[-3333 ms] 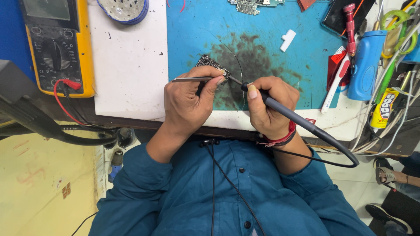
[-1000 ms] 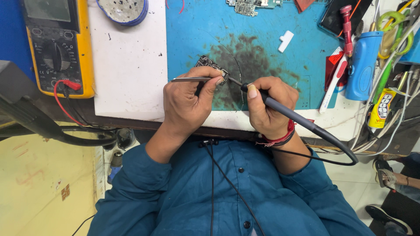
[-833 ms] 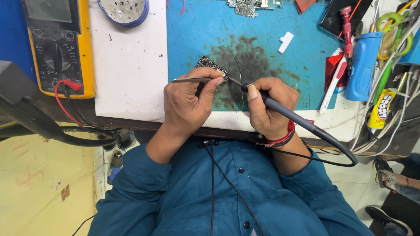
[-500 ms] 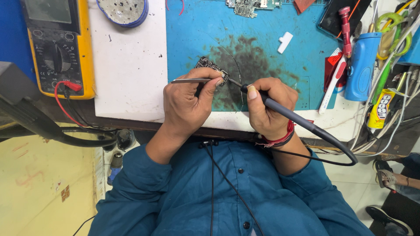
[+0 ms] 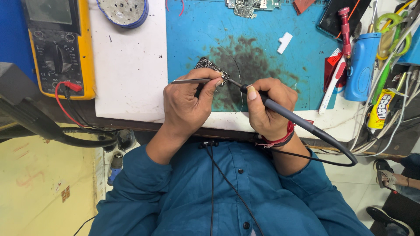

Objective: The person solders a small circuit board on a workbench, holding the board with tweezers in one hand and a soldering iron in the other, applying solder to components on the board. They reposition and turn the board repeatedly while working on different points, with a multimeter and other boards on the bench.

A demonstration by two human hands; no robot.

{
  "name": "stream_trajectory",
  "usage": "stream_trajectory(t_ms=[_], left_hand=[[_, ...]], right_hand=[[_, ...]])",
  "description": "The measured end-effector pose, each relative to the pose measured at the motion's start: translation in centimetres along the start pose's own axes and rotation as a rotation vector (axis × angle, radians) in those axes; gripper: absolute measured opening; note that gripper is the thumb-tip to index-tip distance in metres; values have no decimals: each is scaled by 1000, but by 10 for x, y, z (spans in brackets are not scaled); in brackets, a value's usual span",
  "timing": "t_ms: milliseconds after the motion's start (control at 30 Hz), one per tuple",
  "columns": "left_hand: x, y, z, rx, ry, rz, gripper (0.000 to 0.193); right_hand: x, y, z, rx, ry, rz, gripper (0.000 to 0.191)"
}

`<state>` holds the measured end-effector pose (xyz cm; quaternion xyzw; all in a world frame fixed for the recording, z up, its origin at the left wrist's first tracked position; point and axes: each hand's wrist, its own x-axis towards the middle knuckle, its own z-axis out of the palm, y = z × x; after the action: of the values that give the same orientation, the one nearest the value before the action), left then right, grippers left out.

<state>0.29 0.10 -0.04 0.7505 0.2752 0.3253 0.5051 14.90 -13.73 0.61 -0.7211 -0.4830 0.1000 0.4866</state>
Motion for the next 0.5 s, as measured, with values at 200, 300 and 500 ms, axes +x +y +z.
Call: stream_trajectory(t_ms=[200, 300, 500], left_hand=[[0, 1, -1, -2, -2, -3, 9], [0, 1, 0, -9, 3, 5, 8], [0, 1, -1, -10, 2, -5, 8]], right_hand=[[-1, 1, 0, -1, 1, 0, 11], [-1, 1, 0, 3, 1, 3, 11], [-1, 1, 0, -14, 0, 2, 12]])
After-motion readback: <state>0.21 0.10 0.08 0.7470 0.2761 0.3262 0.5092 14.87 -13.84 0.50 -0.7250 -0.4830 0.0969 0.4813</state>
